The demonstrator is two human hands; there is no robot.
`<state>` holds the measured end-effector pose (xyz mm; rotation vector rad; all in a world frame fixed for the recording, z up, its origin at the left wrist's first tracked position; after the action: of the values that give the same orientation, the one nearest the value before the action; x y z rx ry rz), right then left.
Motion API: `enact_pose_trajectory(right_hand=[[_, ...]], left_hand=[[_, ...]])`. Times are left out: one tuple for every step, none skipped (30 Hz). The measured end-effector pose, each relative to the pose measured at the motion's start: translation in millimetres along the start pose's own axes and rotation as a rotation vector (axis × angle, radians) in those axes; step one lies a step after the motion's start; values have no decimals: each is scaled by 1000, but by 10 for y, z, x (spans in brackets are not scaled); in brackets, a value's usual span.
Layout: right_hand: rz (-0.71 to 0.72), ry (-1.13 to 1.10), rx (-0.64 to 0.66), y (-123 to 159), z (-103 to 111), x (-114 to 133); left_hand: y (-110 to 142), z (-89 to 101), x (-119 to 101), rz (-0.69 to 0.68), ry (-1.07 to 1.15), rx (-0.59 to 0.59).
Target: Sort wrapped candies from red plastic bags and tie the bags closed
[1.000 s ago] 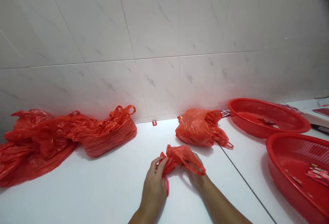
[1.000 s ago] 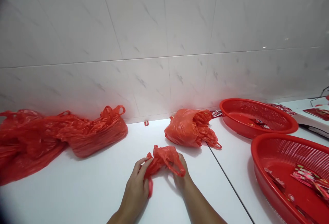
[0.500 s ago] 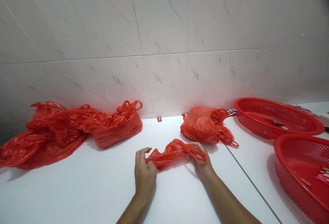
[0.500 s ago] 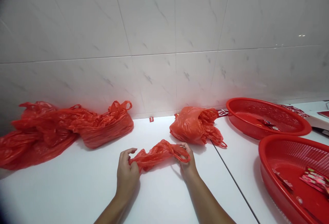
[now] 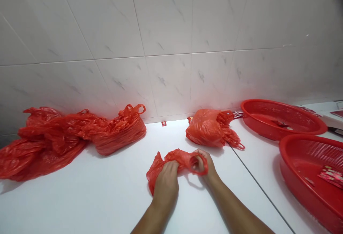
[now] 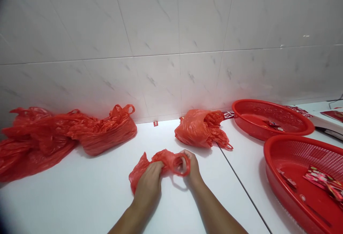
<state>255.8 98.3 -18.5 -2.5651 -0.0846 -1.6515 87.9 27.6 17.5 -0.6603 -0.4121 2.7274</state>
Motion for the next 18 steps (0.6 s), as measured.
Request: enact_pose_trajectory(right_hand=[[-5, -20, -16, -6, 7, 5], [-7, -26, -29, -12, 11, 12], [-5, -25, -39, -16, 12, 21], [-10, -25, -45, -17, 9, 27], [-15, -25, -49, -17, 4, 32], [-19, -24, -52, -15, -2, 36], [-21, -24, -56, -12, -10, 40], [-21, -23, -61, -10, -17, 44], [-20, -22, -67, -10, -22, 49], [-22, -20, -73, -11, -26, 55], [-26, -16, -76, -12, -29, 64], [-35, -13, -74, -13, -30, 77], [-48, -15, -67, -10, -31, 94], [-66, 7, -26, -4, -39, 117], [-85, 53, 48, 9, -54, 143], [-104, 112, 139, 32, -75, 172], [-117, 184, 245, 66, -103, 202], [-125, 260, 361, 114, -139, 229]], left_hand=[[-27, 48, 62, 48, -21, 18], [-42, 91, 108, 89, -57, 28], [-48, 126, 141, 126, -103, 37], [-49, 150, 161, 160, -149, 52], [-48, 168, 172, 184, -188, 67], [-50, 184, 177, 198, -214, 73], [-54, 201, 184, 209, -230, 67], [-61, 222, 197, 222, -238, 49], [-70, 247, 218, 237, -242, 21], [-78, 273, 248, 257, -248, -9], [-84, 296, 282, 276, -258, -32], [-88, 313, 319, 292, -271, -43], [-89, 324, 354, 305, -285, -43], [-88, 330, 384, 313, -300, -35], [-84, 330, 406, 316, -315, -24], [-78, 327, 420, 316, -328, -13], [-70, 323, 427, 316, -337, -5], [-60, 318, 428, 314, -342, 1]])
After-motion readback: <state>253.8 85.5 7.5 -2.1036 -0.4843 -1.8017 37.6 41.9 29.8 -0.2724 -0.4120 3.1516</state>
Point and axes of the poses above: each hand's wrist, its own y-axis away from the middle knuckle, its own z-axis out of the back of the hand, x = y × z, the point moved 3 cm from there along -y, towards the middle knuckle, and after that the axes turned 5 degrees about x, right-handed, at the moved point
